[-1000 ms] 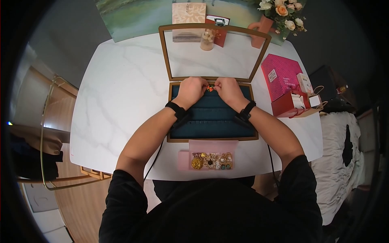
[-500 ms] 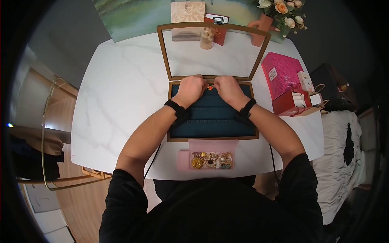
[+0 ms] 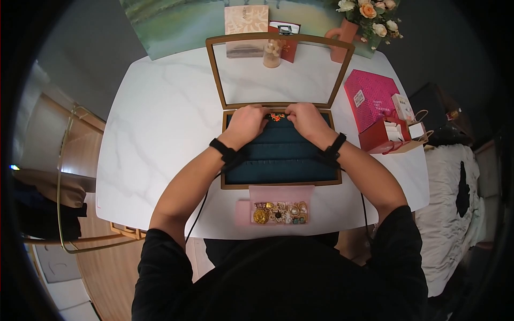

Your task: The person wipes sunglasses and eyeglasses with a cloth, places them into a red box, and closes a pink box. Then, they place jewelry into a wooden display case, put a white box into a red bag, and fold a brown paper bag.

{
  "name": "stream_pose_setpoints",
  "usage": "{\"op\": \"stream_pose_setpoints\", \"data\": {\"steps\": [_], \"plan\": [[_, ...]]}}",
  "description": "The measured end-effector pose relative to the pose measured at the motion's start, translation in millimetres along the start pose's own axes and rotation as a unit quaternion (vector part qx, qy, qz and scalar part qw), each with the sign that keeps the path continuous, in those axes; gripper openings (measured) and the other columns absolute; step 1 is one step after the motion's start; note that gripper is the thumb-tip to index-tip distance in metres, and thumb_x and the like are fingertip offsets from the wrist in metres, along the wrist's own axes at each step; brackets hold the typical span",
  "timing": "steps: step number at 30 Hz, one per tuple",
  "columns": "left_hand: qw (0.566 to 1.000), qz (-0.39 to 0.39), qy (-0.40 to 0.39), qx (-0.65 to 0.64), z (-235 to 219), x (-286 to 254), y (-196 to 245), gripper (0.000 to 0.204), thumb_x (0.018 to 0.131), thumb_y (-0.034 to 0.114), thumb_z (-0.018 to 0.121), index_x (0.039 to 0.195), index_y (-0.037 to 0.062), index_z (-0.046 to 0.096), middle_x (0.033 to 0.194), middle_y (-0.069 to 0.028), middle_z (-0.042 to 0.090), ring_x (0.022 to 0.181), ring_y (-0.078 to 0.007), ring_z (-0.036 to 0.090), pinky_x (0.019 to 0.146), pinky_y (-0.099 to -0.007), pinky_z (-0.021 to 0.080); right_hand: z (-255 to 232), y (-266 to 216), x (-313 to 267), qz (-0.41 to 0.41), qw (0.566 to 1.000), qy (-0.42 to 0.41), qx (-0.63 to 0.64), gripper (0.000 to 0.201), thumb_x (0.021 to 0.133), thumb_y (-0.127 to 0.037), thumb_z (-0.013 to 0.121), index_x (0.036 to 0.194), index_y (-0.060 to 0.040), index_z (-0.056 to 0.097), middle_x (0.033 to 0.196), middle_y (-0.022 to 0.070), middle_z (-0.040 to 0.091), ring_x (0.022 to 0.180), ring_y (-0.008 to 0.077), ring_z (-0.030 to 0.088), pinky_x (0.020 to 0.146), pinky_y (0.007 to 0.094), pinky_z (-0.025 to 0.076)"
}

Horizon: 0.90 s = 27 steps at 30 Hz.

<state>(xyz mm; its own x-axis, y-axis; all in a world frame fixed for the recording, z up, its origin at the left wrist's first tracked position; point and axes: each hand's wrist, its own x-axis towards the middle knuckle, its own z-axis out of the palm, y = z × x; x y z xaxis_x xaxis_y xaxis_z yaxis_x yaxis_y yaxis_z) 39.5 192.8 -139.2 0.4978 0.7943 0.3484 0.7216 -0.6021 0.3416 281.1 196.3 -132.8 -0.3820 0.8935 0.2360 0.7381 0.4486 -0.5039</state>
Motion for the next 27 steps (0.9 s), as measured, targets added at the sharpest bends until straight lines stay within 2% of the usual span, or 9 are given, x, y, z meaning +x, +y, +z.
{"op": "stream_pose_setpoints", "data": {"steps": [6,9,12,16,18,20,21,23,27], "plan": [[0.997,-0.059,-0.026,-0.045,-70,-63,15,0.021,0.09,0.012,0.083,0.108,0.0024,0.079,0.098,-0.0141,0.078,0.085,-0.0323,0.076,0.076,-0.0426,0.061,-67,-7,-67,0.01,0.998,-0.037,0.041,0.017,0.096,-0.011,0.075,0.11,-0.0009,0.078,0.103,0.0203,0.078,0.094,0.0396,0.075,0.084,0.0453,0.059],[0.989,-0.126,0.013,-0.077,-92,-120,23,0.02,0.091,0.01,0.085,0.107,0.0002,0.079,0.092,-0.0128,0.077,0.076,-0.0251,0.075,0.071,-0.0355,0.06,-95,-29,-125,0.092,0.989,-0.009,0.119,0.016,0.098,-0.009,0.078,0.112,-0.0012,0.078,0.097,0.0152,0.079,0.083,0.0271,0.075,0.076,0.0365,0.058],[0.971,-0.203,0.019,-0.122,-94,-167,33,0.02,0.091,0.01,0.086,0.107,-0.0005,0.079,0.087,-0.0114,0.076,0.072,-0.0222,0.072,0.068,-0.0334,0.058,-96,-40,-176,0.13,0.981,0.036,0.141,0.017,0.096,-0.005,0.08,0.112,-0.0002,0.078,0.094,0.0112,0.078,0.077,0.0179,0.071,0.07,0.0302,0.055],[0.944,-0.285,0.029,-0.161,-97,-191,56,0.024,0.089,0.012,0.089,0.107,-0.0009,0.079,0.084,-0.0106,0.074,0.072,-0.0206,0.07,0.068,-0.0332,0.058,-78,-43,-209,0.173,0.972,0.11,0.112,0.017,0.095,-0.004,0.081,0.111,-0.0015,0.078,0.092,0.0104,0.076,0.075,0.017,0.07,0.066,0.0295,0.054],[0.95,-0.241,0.017,-0.195,-96,-191,63,0.031,0.087,0.014,0.092,0.11,-0.0013,0.078,0.094,-0.0112,0.075,0.074,-0.0219,0.071,0.069,-0.0327,0.059,-69,-44,-215,0.181,0.971,0.118,0.106,0.015,0.096,-0.003,0.08,0.111,-0.0011,0.078,0.095,0.0113,0.076,0.076,0.0203,0.072,0.068,0.03,0.056],[0.973,-0.105,-0.006,-0.207,-94,-180,82,0.042,0.087,0.017,0.092,0.12,-0.0009,0.074,0.105,-0.0113,0.075,0.076,-0.0237,0.07,0.07,-0.0332,0.06,-61,-48,-216,0.147,0.98,0.106,0.085,0.014,0.097,-0.002,0.078,0.112,-0.0004,0.077,0.101,0.0134,0.075,0.08,0.0246,0.074,0.071,0.0329,0.059],[0.973,-0.104,-0.005,-0.206,-92,-175,91,0.042,0.087,0.017,0.092,0.12,-0.0009,0.074,0.105,-0.0113,0.075,0.076,-0.0237,0.07,0.07,-0.0332,0.06,-56,-50,-216,0.144,0.979,0.104,0.103,0.015,0.098,-0.002,0.076,0.113,-0.0003,0.077,0.108,0.0153,0.074,0.089,0.0309,0.075,0.077,0.0377,0.062],[0.974,-0.09,-0.038,-0.206,-88,-165,104,0.051,0.087,0.013,0.091,0.132,0.0016,0.069,0.111,-0.0114,0.075,0.078,-0.021,0.069,0.071,-0.0318,0.057,-49,-49,-213,0.104,0.985,0.114,0.073,0.017,0.098,-0.002,0.076,0.114,-0.0005,0.077,0.109,0.0156,0.074,0.093,0.0328,0.074,0.08,0.0395,0.061],[0.965,-0.112,-0.074,-0.226,-79,-164,103,0.05,0.09,0.012,0.088,0.134,0.0014,0.067,0.107,-0.0112,0.076,0.074,-0.0201,0.069,0.069,-0.0325,0.057,-57,-50,-193,0.053,0.993,0.089,0.053,0.019,0.098,-0.004,0.074,0.117,-0.0006,0.076,0.111,0.016,0.074,0.101,0.0375,0.071,0.09,0.0431,0.059]]}}
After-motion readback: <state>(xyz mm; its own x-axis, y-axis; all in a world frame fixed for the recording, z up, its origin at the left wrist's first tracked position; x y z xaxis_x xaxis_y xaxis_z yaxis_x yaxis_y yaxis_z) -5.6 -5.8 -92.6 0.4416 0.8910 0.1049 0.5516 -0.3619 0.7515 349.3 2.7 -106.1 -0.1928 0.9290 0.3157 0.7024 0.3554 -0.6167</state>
